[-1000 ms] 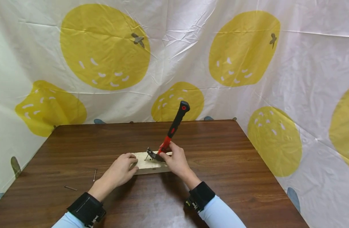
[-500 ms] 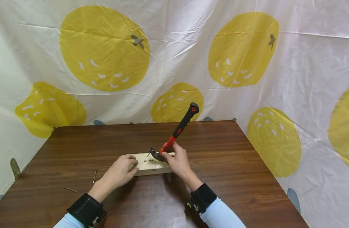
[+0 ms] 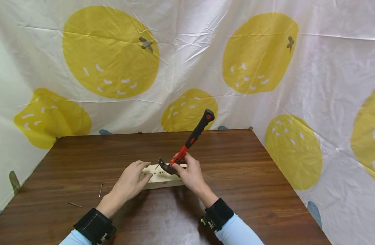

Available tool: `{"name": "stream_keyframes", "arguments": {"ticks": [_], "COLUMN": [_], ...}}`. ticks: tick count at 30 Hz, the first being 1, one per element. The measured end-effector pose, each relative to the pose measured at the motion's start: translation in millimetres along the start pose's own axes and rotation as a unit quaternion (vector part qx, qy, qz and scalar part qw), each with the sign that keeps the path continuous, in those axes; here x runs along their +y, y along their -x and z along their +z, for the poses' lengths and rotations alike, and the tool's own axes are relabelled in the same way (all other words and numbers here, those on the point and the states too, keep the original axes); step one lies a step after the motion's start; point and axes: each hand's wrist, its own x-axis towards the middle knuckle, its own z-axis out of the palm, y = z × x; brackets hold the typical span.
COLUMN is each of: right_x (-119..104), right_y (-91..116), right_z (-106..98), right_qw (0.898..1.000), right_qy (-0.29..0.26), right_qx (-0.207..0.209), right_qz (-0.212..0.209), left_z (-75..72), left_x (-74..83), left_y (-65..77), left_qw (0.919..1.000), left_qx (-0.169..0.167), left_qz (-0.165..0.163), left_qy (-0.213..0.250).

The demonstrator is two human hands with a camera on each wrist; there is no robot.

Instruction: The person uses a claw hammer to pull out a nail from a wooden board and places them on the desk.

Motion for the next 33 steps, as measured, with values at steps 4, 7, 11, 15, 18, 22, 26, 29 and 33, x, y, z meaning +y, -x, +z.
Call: {"name": "stream_keyframes", "arguments": {"ticks": [4, 7, 11, 15, 18, 22, 26, 29, 33], "right_x": [-3, 3, 6, 0, -11, -30, -38, -39, -39], "right_y": [3, 4, 4, 5, 7, 10, 13, 14, 13], "right_z": [0, 0, 0, 2, 2, -1, -2, -1, -2], "right_qw": [1.0, 1.0, 0.999, 0.999, 0.999, 0.999, 0.999, 0.999, 0.999], "right_qy": [-0.014, -0.028, -0.043, -0.05, -0.047, -0.044, -0.046, -0.046, -0.043], "right_qx": [-0.001, -0.002, -0.01, -0.014, -0.019, -0.028, -0.024, -0.026, -0.031], "right_qz": [0.006, 0.01, 0.002, 0.001, 0.004, 0.0, -0.002, 0.003, 0.008], "left_z": [1.6, 2.1, 2.1, 1.4, 0.5, -0.7, -0.4, 0.8, 1.9], "left_x": [1.0, 2.1, 3.7, 5.1, 5.7, 6.6, 7.4, 7.3, 6.8], "left_y": [-1.7, -2.6, -3.5, -5.1, -6.2, -7.1, -7.3, -7.2, -7.1], "left_qw": [0.9986, 0.9971, 0.995, 0.9924, 0.9914, 0.9925, 0.994, 0.9944, 0.9946], "left_qx": [0.034, 0.046, 0.063, 0.083, 0.089, 0.078, 0.067, 0.069, 0.072], "left_qz": [0.016, 0.023, 0.035, 0.057, 0.068, 0.066, 0.058, 0.055, 0.055], "left_qy": [0.036, 0.056, 0.069, 0.071, 0.068, 0.067, 0.064, 0.058, 0.051]}}
